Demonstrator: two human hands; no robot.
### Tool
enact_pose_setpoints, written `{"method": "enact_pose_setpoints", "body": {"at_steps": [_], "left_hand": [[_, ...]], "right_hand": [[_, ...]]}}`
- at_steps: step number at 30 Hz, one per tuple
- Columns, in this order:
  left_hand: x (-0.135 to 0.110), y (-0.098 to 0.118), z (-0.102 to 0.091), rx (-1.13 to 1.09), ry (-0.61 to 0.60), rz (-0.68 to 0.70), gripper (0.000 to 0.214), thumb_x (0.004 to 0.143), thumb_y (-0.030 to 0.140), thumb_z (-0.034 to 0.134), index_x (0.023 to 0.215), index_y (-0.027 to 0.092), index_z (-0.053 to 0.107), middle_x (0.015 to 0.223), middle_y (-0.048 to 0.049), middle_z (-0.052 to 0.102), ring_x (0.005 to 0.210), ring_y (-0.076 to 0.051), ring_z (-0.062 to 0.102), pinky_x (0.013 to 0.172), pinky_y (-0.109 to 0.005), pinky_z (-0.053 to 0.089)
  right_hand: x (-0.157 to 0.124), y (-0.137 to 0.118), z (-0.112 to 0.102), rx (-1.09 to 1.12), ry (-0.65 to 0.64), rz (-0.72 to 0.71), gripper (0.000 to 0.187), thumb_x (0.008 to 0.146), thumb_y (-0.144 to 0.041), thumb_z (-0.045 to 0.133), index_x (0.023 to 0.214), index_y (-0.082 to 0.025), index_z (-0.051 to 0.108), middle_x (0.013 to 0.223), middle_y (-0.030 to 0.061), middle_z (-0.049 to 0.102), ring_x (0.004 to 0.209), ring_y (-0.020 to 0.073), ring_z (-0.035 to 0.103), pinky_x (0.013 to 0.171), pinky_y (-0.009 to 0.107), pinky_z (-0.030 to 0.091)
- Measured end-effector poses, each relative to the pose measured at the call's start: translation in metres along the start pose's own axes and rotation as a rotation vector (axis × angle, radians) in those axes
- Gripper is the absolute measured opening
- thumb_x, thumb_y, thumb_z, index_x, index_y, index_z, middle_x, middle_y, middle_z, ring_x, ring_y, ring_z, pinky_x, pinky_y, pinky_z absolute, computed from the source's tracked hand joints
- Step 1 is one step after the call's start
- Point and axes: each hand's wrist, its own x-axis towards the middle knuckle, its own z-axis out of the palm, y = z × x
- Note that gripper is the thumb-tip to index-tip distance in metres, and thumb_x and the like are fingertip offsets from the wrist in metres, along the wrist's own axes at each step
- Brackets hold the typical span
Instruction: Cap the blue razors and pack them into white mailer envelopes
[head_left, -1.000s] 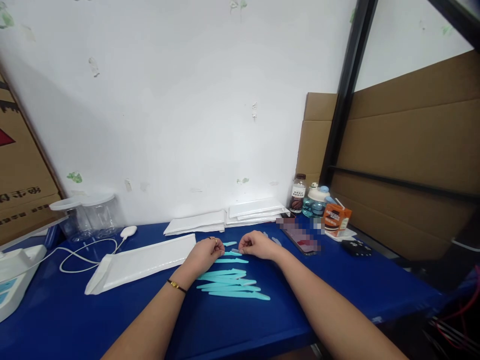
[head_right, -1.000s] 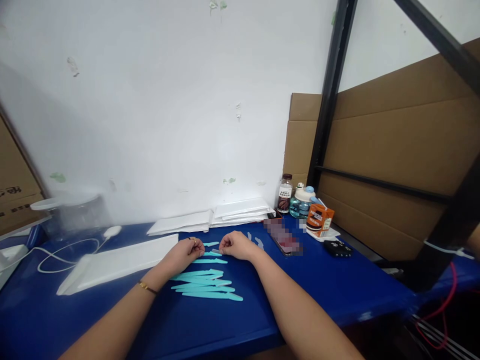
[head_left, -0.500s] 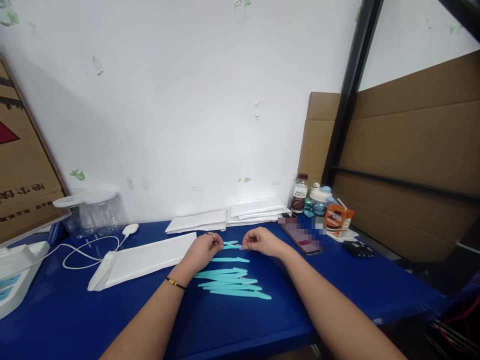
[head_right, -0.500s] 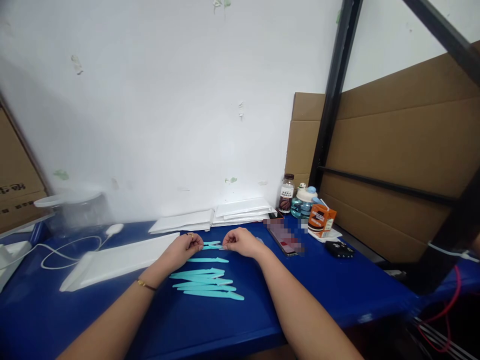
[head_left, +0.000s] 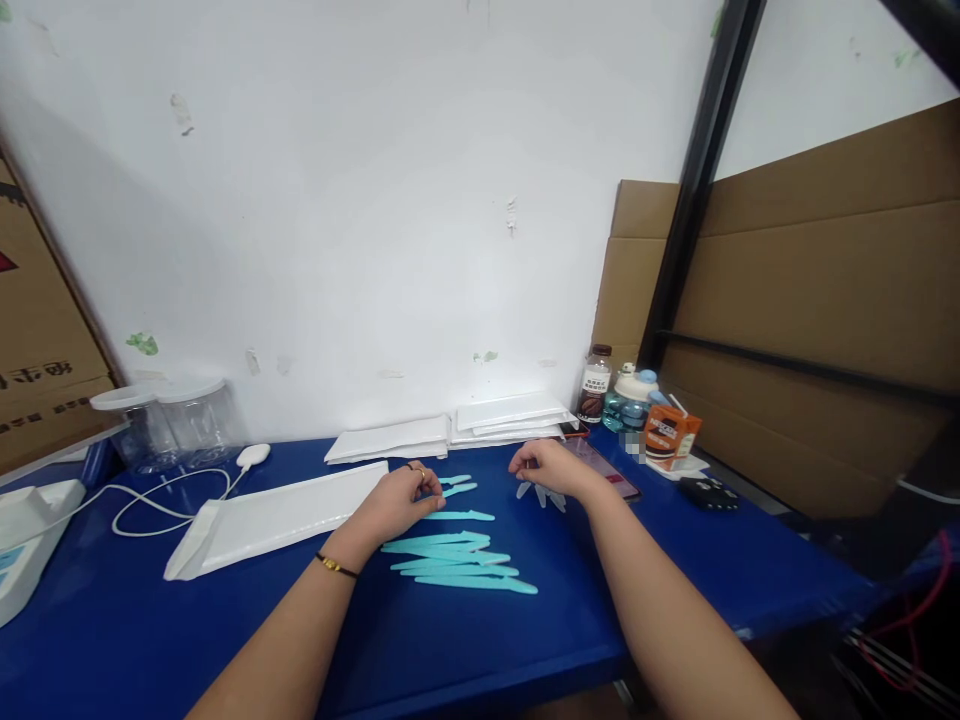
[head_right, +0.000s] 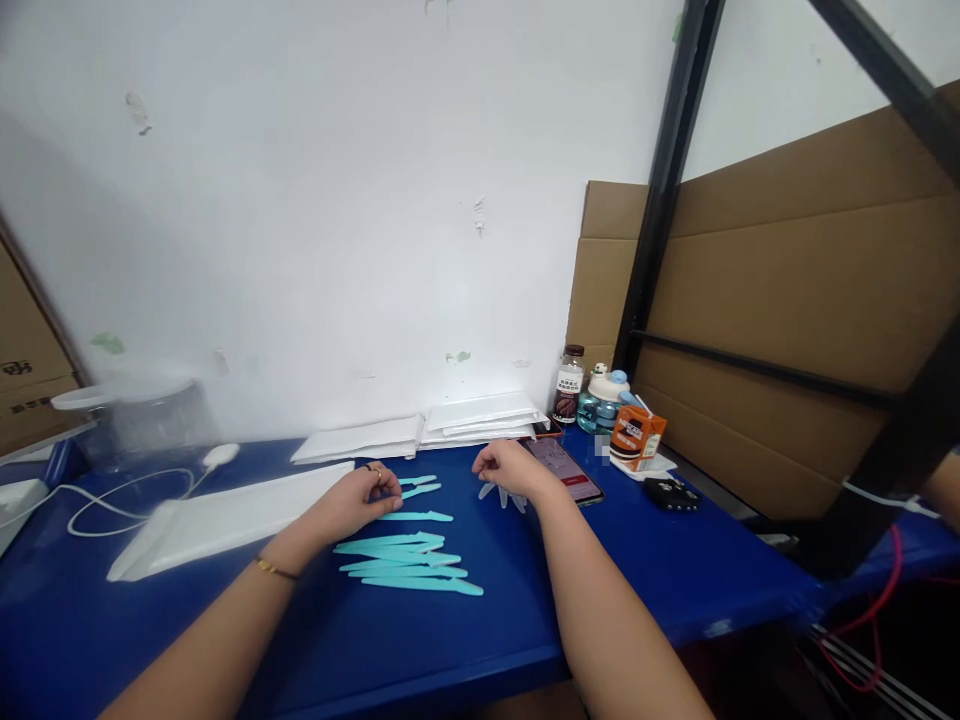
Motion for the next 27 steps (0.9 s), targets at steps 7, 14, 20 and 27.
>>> {"method": "enact_pose_setpoints", "body": {"at_steps": [7,14,20,27], "left_hand": [[-0.001,-0.005,0.007,-0.015,-0.169,-0.014,0.018,0.072,0.036,0.054,0.075,0.021,0.063,0.076,0.0001,0.057,0.067,-0.014,0.051,0.059,-0.023,0.036],[-0.001,0.000,0.005,-0.063,-0.137,-0.050,0.018,0.074,0.035,0.050,0.077,0.020,0.059,0.068,0.0009,0.057,0.061,-0.013,0.049,0.055,-0.022,0.034],[0.003,0.002,0.001,-0.148,-0.035,-0.098,0.026,0.076,0.037,0.047,0.087,0.018,0.060,0.066,0.0009,0.055,0.062,-0.013,0.049,0.055,-0.022,0.034],[0.002,0.004,-0.003,-0.227,-0.007,-0.083,0.025,0.076,0.038,0.047,0.083,0.017,0.059,0.064,0.0024,0.051,0.059,-0.012,0.044,0.055,-0.022,0.032]], "right_hand": [[0.001,0.008,0.008,-0.118,-0.156,0.009,0.009,0.064,-0.015,0.064,0.072,-0.018,0.067,0.068,0.0018,0.064,0.056,0.0121,0.056,0.052,0.021,0.042],[0.003,0.002,0.019,-0.173,-0.126,0.006,0.020,0.061,-0.006,0.056,0.076,-0.018,0.063,0.067,-0.0003,0.062,0.054,0.0096,0.053,0.048,0.018,0.037],[0.007,-0.012,0.023,0.321,0.051,-0.021,0.007,0.071,-0.017,0.054,0.078,-0.017,0.055,0.066,0.0003,0.062,0.061,0.0120,0.059,0.055,0.021,0.044],[0.007,-0.023,0.020,0.727,0.114,0.008,0.021,0.069,-0.029,0.064,0.078,-0.017,0.049,0.070,0.0037,0.067,0.068,0.0155,0.064,0.059,0.024,0.047]]}}
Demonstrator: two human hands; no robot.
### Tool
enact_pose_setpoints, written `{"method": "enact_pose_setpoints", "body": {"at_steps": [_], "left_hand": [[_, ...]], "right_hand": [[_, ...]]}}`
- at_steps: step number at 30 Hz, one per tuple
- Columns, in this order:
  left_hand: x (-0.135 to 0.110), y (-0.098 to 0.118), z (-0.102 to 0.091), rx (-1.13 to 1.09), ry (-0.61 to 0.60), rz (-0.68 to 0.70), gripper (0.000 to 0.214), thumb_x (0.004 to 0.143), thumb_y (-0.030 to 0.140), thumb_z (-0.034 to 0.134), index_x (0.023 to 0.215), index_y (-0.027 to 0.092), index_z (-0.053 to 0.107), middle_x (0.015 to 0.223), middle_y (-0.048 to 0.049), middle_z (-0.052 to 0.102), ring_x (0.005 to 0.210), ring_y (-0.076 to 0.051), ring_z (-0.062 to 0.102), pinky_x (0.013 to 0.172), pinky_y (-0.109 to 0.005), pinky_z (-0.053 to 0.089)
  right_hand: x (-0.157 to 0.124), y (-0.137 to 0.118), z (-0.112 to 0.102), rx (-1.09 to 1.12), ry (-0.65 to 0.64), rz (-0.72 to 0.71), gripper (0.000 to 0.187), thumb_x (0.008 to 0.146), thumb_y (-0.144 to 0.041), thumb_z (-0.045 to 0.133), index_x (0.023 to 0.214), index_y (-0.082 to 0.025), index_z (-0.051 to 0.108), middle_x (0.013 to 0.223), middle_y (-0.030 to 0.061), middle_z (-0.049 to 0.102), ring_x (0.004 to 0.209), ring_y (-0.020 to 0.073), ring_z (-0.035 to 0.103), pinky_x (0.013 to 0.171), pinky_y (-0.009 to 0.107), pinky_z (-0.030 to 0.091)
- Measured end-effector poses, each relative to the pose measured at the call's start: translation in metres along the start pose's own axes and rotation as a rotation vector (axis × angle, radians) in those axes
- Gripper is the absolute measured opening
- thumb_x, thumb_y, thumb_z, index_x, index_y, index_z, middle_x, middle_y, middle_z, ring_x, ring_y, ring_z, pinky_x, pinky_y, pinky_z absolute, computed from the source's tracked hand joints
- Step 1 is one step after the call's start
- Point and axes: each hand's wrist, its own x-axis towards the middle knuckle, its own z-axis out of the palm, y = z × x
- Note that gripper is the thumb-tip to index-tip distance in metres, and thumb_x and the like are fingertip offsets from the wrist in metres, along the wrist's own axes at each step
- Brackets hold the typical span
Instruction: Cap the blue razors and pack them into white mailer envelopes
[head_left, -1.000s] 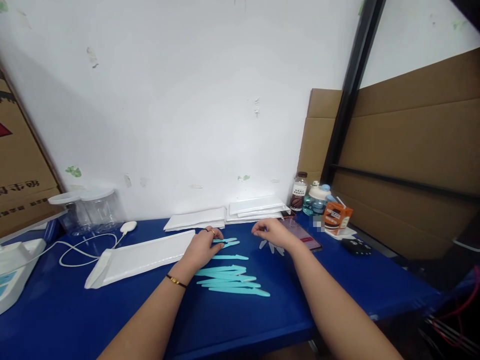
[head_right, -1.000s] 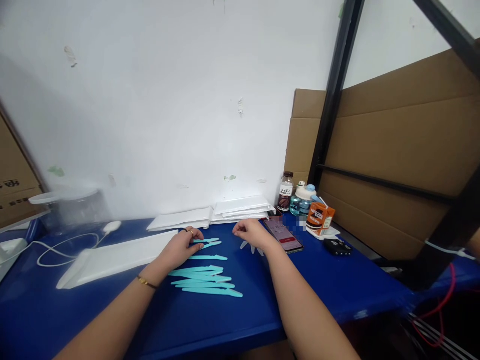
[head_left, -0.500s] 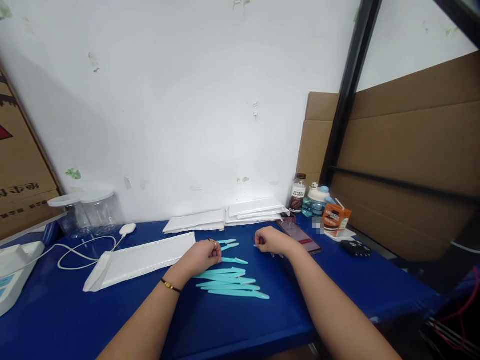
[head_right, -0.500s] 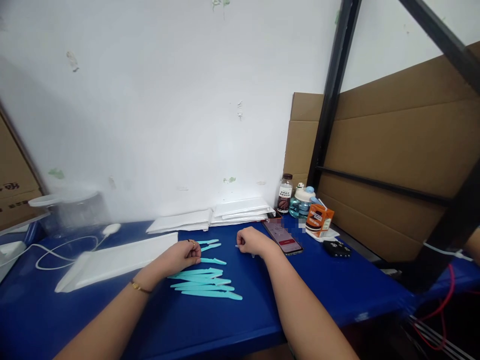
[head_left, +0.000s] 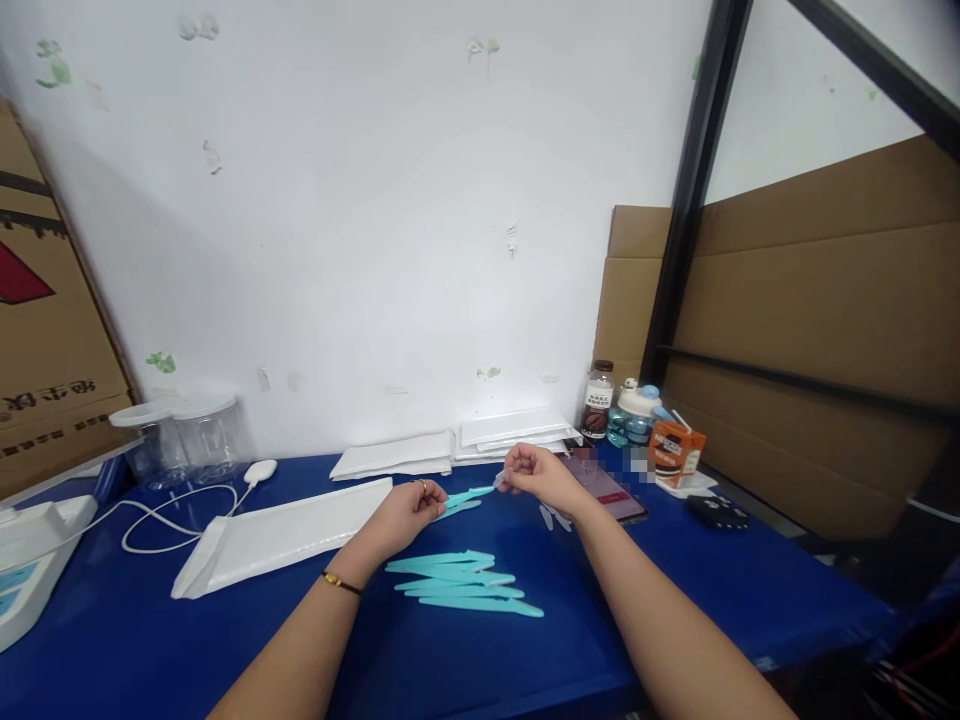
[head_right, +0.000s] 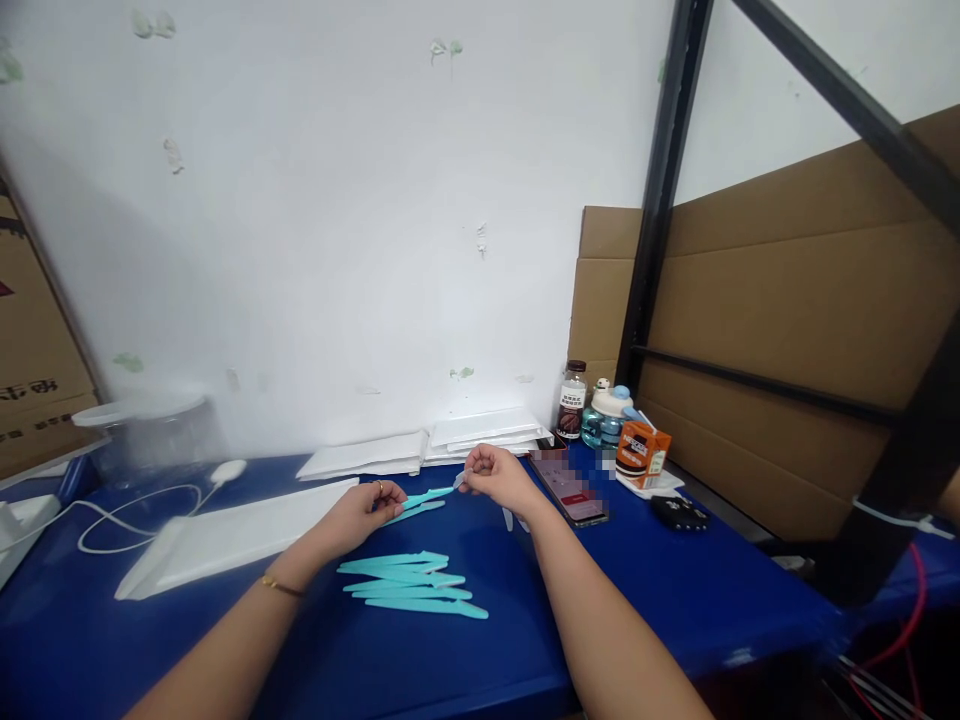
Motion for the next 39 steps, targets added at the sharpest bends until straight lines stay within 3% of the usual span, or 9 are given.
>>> {"method": "enact_pose_setpoints", "body": {"at_steps": [10,17,22,32,35,39], "left_hand": [[0.000,-0.001,-0.001,-0.044,-0.004,0.008,0.027,0.077,0.040,0.048,0.084,0.017,0.059,0.064,0.0026,0.050,0.060,-0.012,0.044,0.055,-0.022,0.032],[0.001,-0.005,-0.001,-0.050,0.002,0.008,0.027,0.076,0.041,0.049,0.083,0.017,0.059,0.064,0.0026,0.050,0.060,-0.012,0.043,0.055,-0.022,0.032],[0.001,-0.005,-0.002,-0.062,0.012,0.022,0.027,0.077,0.042,0.049,0.083,0.017,0.059,0.065,0.0023,0.051,0.060,-0.012,0.044,0.056,-0.022,0.033],[0.000,0.003,0.004,-0.023,0.021,0.051,0.026,0.078,0.038,0.047,0.086,0.018,0.061,0.067,0.0014,0.054,0.061,-0.012,0.046,0.056,-0.022,0.034],[0.001,0.001,0.006,0.016,0.020,0.042,0.024,0.078,0.036,0.047,0.087,0.018,0.061,0.068,0.0009,0.056,0.063,-0.013,0.049,0.056,-0.022,0.034],[0.001,-0.003,0.002,0.205,0.083,-0.006,0.021,0.078,0.032,0.045,0.085,0.020,0.062,0.071,-0.0010,0.060,0.066,-0.016,0.053,0.058,-0.024,0.034]], "right_hand": [[0.000,0.000,-0.002,0.034,-0.006,-0.009,0.019,0.065,-0.024,0.065,0.079,-0.016,0.054,0.065,-0.0005,0.063,0.062,0.0128,0.062,0.056,0.022,0.043],[0.000,-0.004,-0.002,0.120,0.014,0.093,0.034,0.064,-0.042,0.070,0.076,-0.012,0.060,0.063,0.0035,0.066,0.059,0.0139,0.063,0.054,0.023,0.044],[0.002,0.001,-0.002,0.171,0.035,0.118,0.037,0.063,-0.045,0.071,0.075,-0.012,0.059,0.063,0.0032,0.065,0.058,0.0145,0.064,0.051,0.022,0.044],[0.003,0.011,0.016,0.160,-0.079,0.128,0.037,0.065,-0.046,0.069,0.076,-0.013,0.057,0.065,0.0035,0.066,0.060,0.0164,0.065,0.053,0.024,0.046],[0.003,0.009,0.016,0.054,-0.104,0.097,0.033,0.070,-0.044,0.064,0.078,-0.013,0.059,0.067,0.0041,0.066,0.062,0.0161,0.065,0.055,0.024,0.046],[0.000,0.002,-0.004,-0.382,0.018,-0.008,0.021,0.073,-0.034,0.059,0.080,-0.015,0.065,0.069,0.0029,0.065,0.062,0.0140,0.060,0.058,0.024,0.044]]}}
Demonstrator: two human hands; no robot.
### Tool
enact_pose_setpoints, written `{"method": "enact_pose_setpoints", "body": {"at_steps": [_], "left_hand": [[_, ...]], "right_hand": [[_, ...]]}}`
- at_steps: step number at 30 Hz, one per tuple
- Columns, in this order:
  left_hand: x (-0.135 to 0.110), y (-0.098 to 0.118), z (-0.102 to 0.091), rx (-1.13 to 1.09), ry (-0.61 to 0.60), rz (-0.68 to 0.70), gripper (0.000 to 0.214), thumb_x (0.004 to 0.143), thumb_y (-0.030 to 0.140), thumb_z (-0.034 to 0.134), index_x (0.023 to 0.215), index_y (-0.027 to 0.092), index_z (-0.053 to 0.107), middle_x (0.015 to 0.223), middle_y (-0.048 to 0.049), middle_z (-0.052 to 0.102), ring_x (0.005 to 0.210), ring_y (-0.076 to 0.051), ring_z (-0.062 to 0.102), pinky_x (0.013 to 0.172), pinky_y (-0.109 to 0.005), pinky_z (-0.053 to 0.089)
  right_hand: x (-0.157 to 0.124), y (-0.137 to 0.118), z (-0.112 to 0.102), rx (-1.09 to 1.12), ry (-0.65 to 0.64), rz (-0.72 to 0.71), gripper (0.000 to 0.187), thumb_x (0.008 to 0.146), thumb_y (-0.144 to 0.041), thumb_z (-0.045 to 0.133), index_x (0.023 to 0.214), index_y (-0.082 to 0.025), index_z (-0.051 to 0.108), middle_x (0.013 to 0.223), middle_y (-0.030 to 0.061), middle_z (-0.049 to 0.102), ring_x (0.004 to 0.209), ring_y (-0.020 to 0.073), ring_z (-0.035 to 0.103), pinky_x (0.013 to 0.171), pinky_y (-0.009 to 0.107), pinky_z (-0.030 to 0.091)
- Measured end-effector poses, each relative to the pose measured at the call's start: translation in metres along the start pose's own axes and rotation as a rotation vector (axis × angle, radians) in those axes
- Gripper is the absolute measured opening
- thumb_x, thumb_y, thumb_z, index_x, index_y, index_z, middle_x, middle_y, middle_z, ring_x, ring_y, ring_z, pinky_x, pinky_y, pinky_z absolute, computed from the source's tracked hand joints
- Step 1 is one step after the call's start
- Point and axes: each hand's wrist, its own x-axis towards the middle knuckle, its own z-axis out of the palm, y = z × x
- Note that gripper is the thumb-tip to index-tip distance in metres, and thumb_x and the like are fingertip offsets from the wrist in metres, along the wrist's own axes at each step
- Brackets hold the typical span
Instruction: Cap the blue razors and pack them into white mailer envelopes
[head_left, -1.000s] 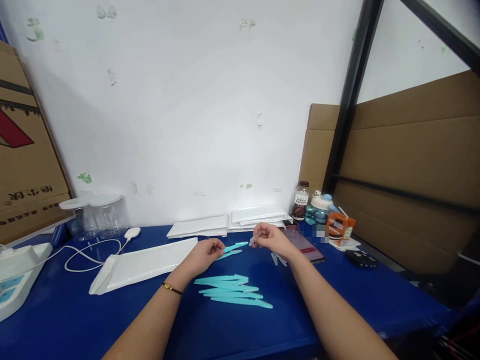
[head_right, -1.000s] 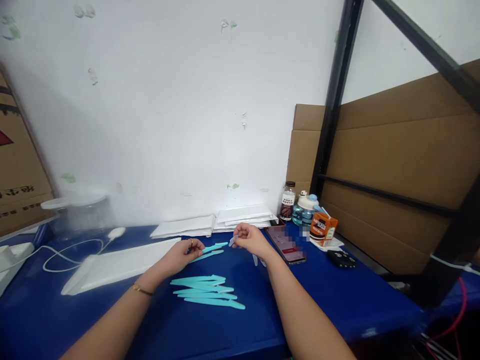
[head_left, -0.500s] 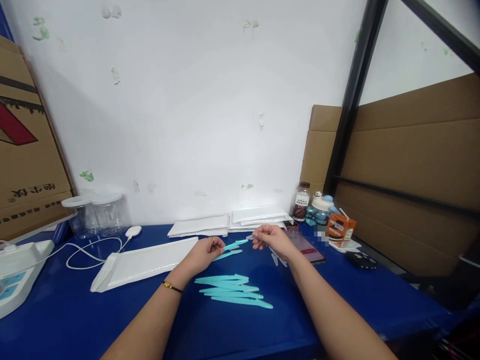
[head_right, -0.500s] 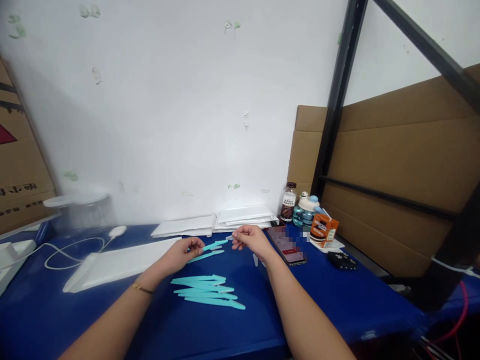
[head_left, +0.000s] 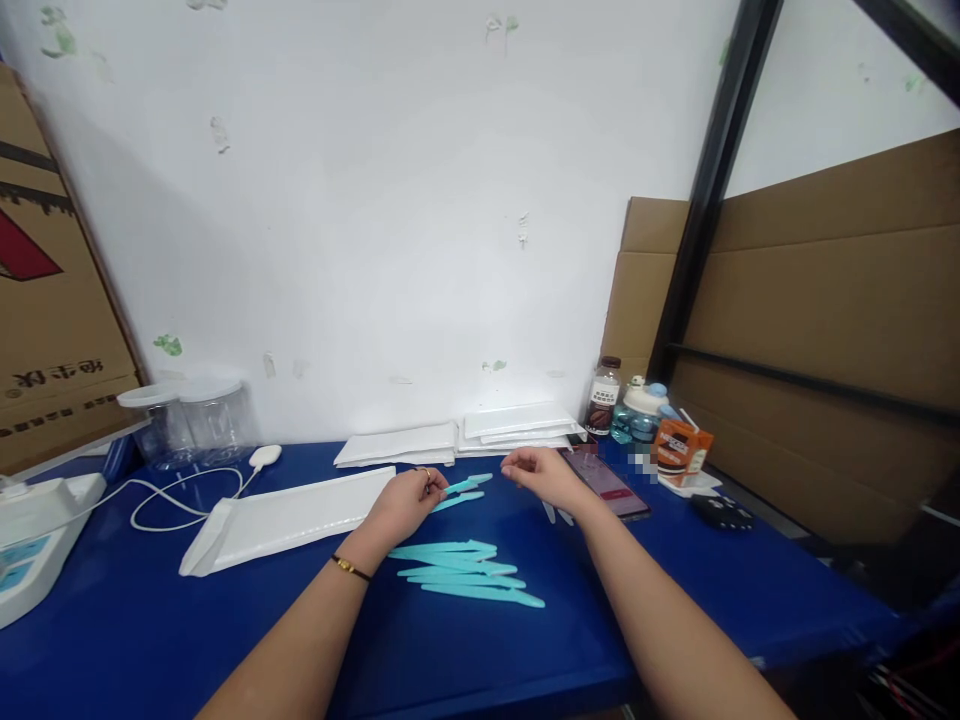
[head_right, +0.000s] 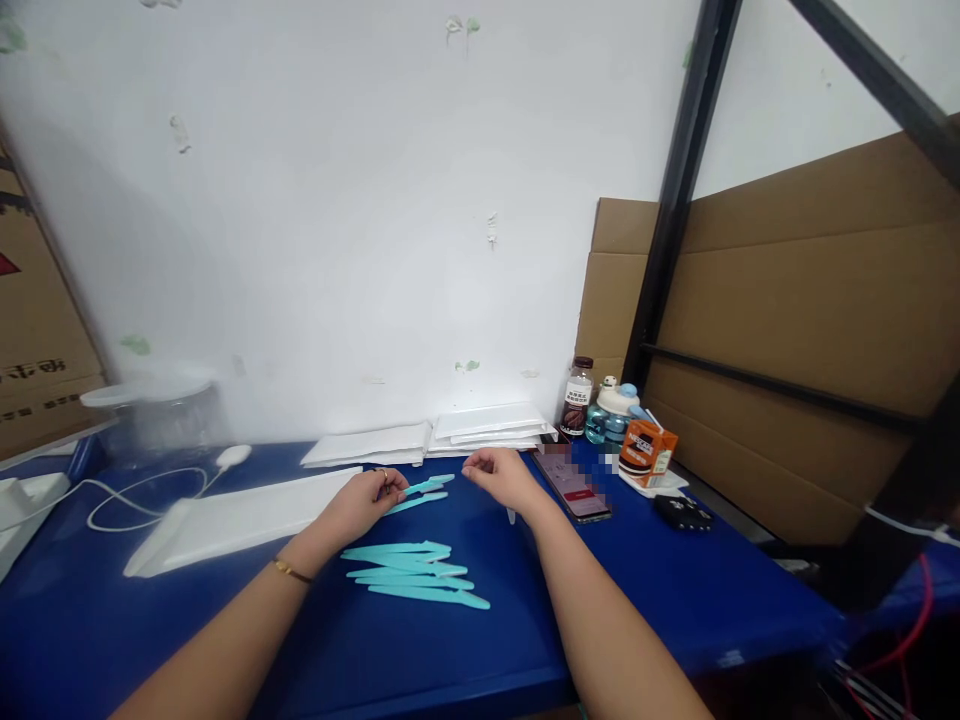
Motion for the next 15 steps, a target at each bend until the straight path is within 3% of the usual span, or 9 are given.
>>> {"method": "enact_pose_setpoints", "body": {"at_steps": [3,6,8,12,15], "left_hand": [[0.000,-0.004,-0.003,0.141,0.031,-0.022,0.017,0.077,0.027,0.047,0.084,0.022,0.062,0.077,-0.0021,0.062,0.072,-0.017,0.056,0.064,-0.026,0.036],[-0.002,-0.004,-0.004,0.178,0.058,0.000,0.020,0.074,0.026,0.054,0.091,0.024,0.063,0.088,-0.0031,0.062,0.080,-0.019,0.057,0.071,-0.028,0.038],[-0.004,-0.002,-0.005,0.125,0.057,0.032,0.023,0.073,0.032,0.057,0.093,0.024,0.063,0.093,-0.0036,0.061,0.084,-0.020,0.056,0.073,-0.028,0.039],[-0.011,0.004,-0.007,-0.037,-0.166,0.134,0.027,0.069,0.043,0.060,0.086,0.023,0.065,0.088,-0.0020,0.060,0.079,-0.017,0.055,0.066,-0.024,0.040],[-0.015,0.006,-0.008,-0.035,-0.284,0.136,0.023,0.065,0.039,0.062,0.081,0.022,0.066,0.082,-0.0009,0.061,0.071,-0.016,0.054,0.059,-0.023,0.039]], "right_hand": [[-0.005,0.008,-0.022,-0.231,-0.072,0.001,0.014,0.069,-0.020,0.057,0.077,-0.017,0.068,0.071,0.0024,0.066,0.062,0.0134,0.058,0.057,0.023,0.043],[-0.009,0.021,-0.037,-0.296,-0.263,0.062,0.022,0.061,-0.010,0.058,0.077,-0.018,0.070,0.067,0.0011,0.064,0.056,0.0118,0.055,0.050,0.020,0.041],[-0.010,0.029,-0.042,-0.331,-0.308,0.096,0.026,0.055,-0.007,0.059,0.076,-0.019,0.070,0.067,0.0003,0.064,0.052,0.0109,0.054,0.047,0.019,0.039],[-0.010,0.033,-0.042,-0.368,-0.322,0.140,0.021,0.052,-0.008,0.064,0.069,-0.020,0.070,0.064,-0.0002,0.062,0.050,0.0110,0.054,0.044,0.019,0.038],[-0.009,0.027,-0.038,-0.399,-0.332,0.129,0.010,0.057,-0.013,0.065,0.064,-0.019,0.068,0.060,0.0003,0.062,0.050,0.0119,0.055,0.045,0.020,0.038]]}}
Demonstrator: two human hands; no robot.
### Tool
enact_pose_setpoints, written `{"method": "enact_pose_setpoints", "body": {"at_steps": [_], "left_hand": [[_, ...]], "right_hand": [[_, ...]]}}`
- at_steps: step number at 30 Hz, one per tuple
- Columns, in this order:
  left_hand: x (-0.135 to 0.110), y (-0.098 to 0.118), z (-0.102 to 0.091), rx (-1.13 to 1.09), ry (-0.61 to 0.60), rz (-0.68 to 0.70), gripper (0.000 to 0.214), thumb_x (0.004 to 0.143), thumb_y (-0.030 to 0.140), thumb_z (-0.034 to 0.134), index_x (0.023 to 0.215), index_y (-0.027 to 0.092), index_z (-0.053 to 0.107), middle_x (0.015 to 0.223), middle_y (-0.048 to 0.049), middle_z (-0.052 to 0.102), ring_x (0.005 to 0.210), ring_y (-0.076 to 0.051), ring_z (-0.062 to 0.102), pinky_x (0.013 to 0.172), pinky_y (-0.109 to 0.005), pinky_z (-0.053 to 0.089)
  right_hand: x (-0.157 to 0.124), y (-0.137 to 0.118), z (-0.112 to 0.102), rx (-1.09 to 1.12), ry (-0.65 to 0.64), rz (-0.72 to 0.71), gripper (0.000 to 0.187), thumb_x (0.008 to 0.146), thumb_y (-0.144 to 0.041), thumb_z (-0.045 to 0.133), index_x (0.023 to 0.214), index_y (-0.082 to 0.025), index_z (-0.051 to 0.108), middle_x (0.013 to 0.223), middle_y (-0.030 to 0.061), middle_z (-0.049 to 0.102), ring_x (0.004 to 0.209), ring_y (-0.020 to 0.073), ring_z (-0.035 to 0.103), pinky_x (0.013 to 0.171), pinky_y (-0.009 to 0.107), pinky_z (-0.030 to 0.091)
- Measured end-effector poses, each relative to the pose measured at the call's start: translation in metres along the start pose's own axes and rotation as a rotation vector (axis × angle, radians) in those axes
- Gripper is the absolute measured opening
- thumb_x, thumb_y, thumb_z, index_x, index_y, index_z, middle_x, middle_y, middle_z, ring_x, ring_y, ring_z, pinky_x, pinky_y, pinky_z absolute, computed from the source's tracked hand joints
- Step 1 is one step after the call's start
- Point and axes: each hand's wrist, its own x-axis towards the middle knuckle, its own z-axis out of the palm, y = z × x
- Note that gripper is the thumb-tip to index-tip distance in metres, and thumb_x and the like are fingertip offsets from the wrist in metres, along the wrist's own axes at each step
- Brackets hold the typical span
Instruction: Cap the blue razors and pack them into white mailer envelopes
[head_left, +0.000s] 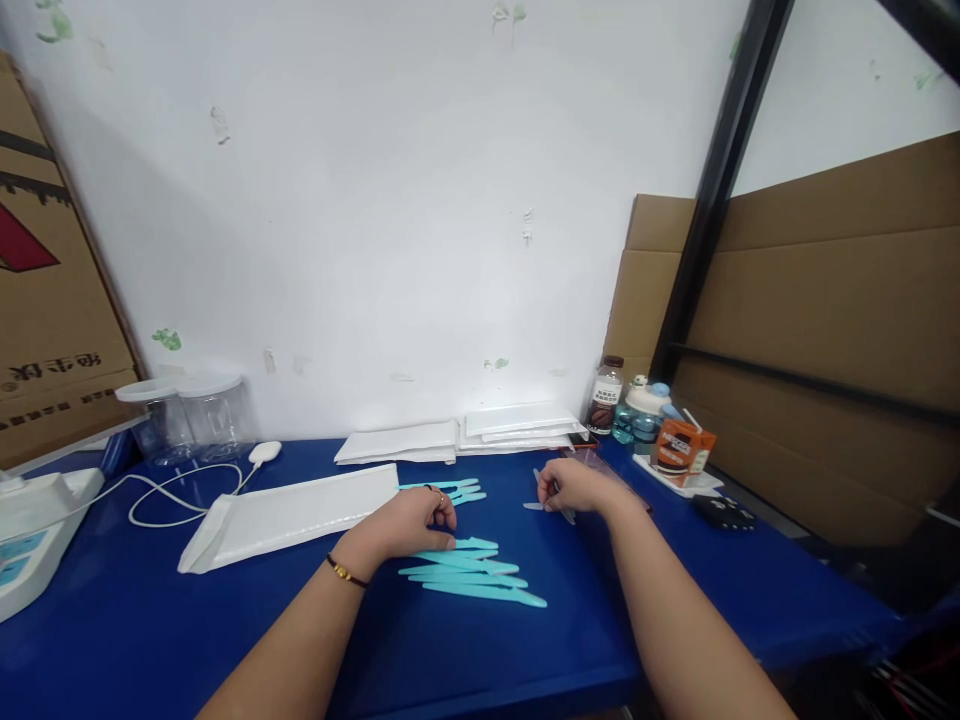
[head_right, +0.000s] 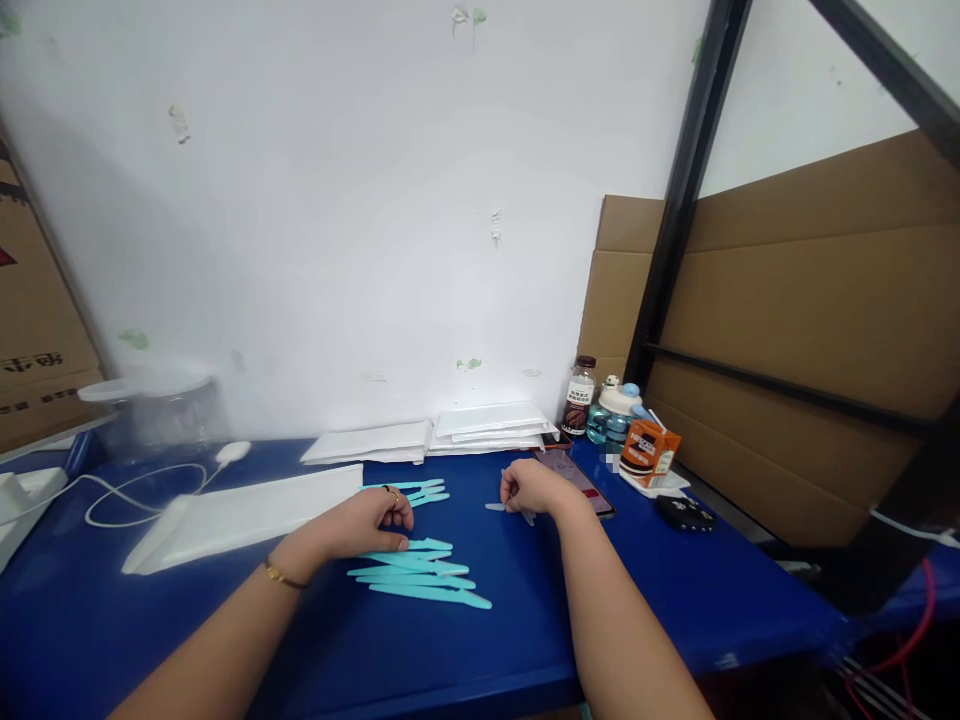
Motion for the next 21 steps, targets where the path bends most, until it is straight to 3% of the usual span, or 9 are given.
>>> {"method": "enact_pose_setpoints", "body": {"at_steps": [4,10,15,21], "left_hand": [[0.001,0.000,0.003,0.040,0.000,-0.041,0.013,0.069,0.029,0.054,0.072,0.021,0.063,0.072,0.0003,0.060,0.063,-0.014,0.051,0.054,-0.022,0.035],[0.008,-0.001,0.006,0.099,0.099,-0.024,0.012,0.075,0.029,0.051,0.073,0.021,0.059,0.073,-0.0006,0.060,0.064,-0.014,0.051,0.055,-0.023,0.034],[0.010,0.000,0.004,0.099,0.165,-0.065,0.013,0.080,0.031,0.046,0.082,0.021,0.054,0.071,0.0006,0.059,0.064,-0.014,0.052,0.056,-0.023,0.032],[0.007,0.006,-0.001,0.046,0.204,-0.093,0.015,0.081,0.033,0.044,0.081,0.020,0.052,0.071,0.0007,0.059,0.065,-0.014,0.053,0.056,-0.023,0.031]], "right_hand": [[0.000,-0.016,0.003,-0.059,0.018,-0.002,0.009,0.059,-0.012,0.060,0.062,-0.018,0.066,0.060,0.0016,0.063,0.052,0.0130,0.055,0.047,0.021,0.039],[0.001,-0.034,0.011,-0.056,0.056,-0.083,0.014,0.059,-0.010,0.053,0.066,-0.017,0.064,0.066,0.0018,0.064,0.056,0.0121,0.054,0.050,0.020,0.040],[0.005,-0.032,0.015,0.067,0.092,-0.118,0.013,0.060,-0.012,0.052,0.069,-0.015,0.061,0.060,-0.0010,0.059,0.053,0.0097,0.051,0.049,0.018,0.038],[0.007,-0.030,0.014,0.269,0.252,-0.166,0.009,0.062,-0.015,0.053,0.070,-0.015,0.058,0.061,-0.0018,0.057,0.055,0.0089,0.049,0.051,0.018,0.038]]}}
